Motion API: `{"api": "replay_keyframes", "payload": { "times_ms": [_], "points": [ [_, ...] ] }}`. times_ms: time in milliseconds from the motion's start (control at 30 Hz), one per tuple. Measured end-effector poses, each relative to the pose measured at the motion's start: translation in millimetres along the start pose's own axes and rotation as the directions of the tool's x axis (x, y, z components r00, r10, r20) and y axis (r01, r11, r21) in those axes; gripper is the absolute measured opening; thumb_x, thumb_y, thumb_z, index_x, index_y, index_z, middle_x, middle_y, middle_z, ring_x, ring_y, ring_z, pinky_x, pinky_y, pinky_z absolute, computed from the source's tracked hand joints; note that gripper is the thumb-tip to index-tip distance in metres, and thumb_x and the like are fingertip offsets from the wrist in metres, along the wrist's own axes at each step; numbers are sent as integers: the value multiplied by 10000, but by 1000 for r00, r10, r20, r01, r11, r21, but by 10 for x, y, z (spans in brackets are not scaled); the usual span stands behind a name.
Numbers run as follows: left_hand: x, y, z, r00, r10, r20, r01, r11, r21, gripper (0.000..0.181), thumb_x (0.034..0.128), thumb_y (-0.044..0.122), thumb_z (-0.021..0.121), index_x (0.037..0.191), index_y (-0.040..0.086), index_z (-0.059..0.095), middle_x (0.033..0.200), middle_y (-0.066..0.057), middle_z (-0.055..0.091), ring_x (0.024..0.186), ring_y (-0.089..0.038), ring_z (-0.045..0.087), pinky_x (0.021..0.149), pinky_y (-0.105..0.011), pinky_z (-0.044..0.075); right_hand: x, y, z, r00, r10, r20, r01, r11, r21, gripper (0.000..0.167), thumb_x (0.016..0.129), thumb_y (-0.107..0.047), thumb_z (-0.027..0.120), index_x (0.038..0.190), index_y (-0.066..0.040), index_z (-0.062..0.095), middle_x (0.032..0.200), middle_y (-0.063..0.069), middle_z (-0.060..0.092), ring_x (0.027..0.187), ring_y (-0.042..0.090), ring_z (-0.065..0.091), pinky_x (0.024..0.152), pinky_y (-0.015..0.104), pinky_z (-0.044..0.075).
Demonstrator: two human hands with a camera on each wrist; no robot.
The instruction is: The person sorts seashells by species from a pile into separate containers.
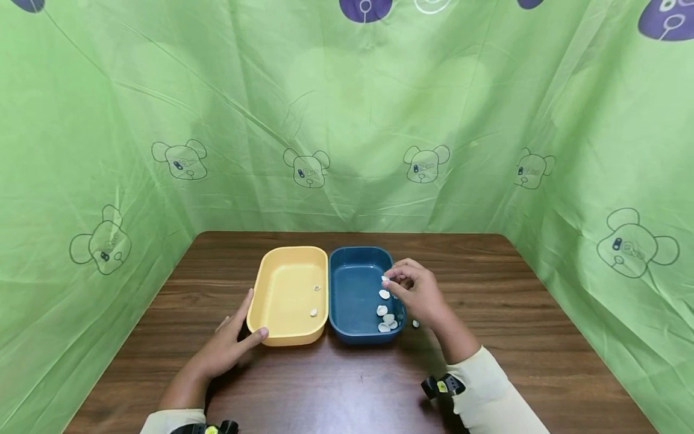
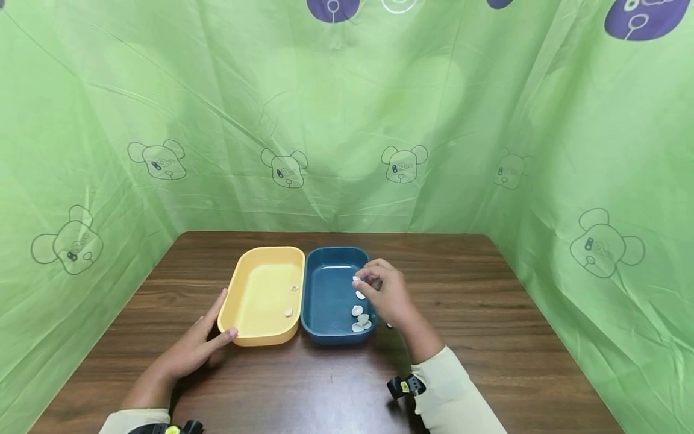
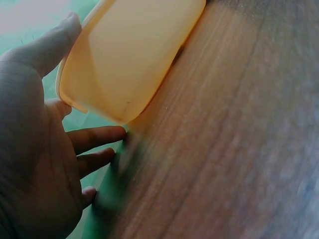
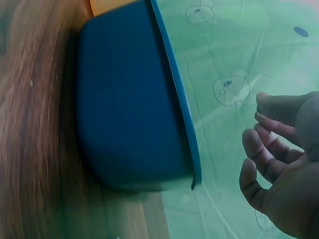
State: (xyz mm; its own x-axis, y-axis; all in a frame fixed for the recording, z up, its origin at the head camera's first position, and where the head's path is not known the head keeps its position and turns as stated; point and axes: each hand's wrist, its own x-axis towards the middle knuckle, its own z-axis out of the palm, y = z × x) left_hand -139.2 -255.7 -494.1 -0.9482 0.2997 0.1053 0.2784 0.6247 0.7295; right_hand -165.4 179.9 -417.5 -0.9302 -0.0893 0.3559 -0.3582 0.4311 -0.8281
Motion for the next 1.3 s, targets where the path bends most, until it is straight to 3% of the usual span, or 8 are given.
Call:
{"api": "replay_keyframes", "payload": {
  "times_ms": [367, 800, 1300],
  "points": [
    [3, -2, 3, 1000, -3, 0, 3, 1000, 8, 983, 1065, 401, 678, 1783, 237, 26, 1765, -283, 276, 1585, -676, 217, 1216, -886, 107, 43, -168, 200, 1000, 14, -8, -14, 1000, -26, 89, 963, -84, 840, 1035, -32, 834, 1127, 95, 731, 875, 128, 613, 731, 247, 516],
    [-6, 19, -6, 1000, -5, 4, 5, 1000, -3, 987, 1055, 391, 691, 1783, 205, 50, 1773, -277, 265, 1582, -687, 204, 1210, -891, 114, 67, -297, 447, 999, 37, 7, -37, 999, 15, 76, 982, -96, 820, 1038, -48, 839, 1147, 112, 740, 891, 143, 632, 775, 251, 544],
    [-13, 18, -11, 999, -35, 14, 35, 999, 9, 987, 1065, 425, 673, 1782, 263, 14, 1765, -278, 277, 1581, -695, 191, 1221, -885, 112, 63, -366, 757, 998, 19, 57, -18, 1000, -23, 89, 988, -150, 827, 989, -61, 820, 1079, 62, 733, 879, 142, 631, 716, 242, 527]
  ]
}}
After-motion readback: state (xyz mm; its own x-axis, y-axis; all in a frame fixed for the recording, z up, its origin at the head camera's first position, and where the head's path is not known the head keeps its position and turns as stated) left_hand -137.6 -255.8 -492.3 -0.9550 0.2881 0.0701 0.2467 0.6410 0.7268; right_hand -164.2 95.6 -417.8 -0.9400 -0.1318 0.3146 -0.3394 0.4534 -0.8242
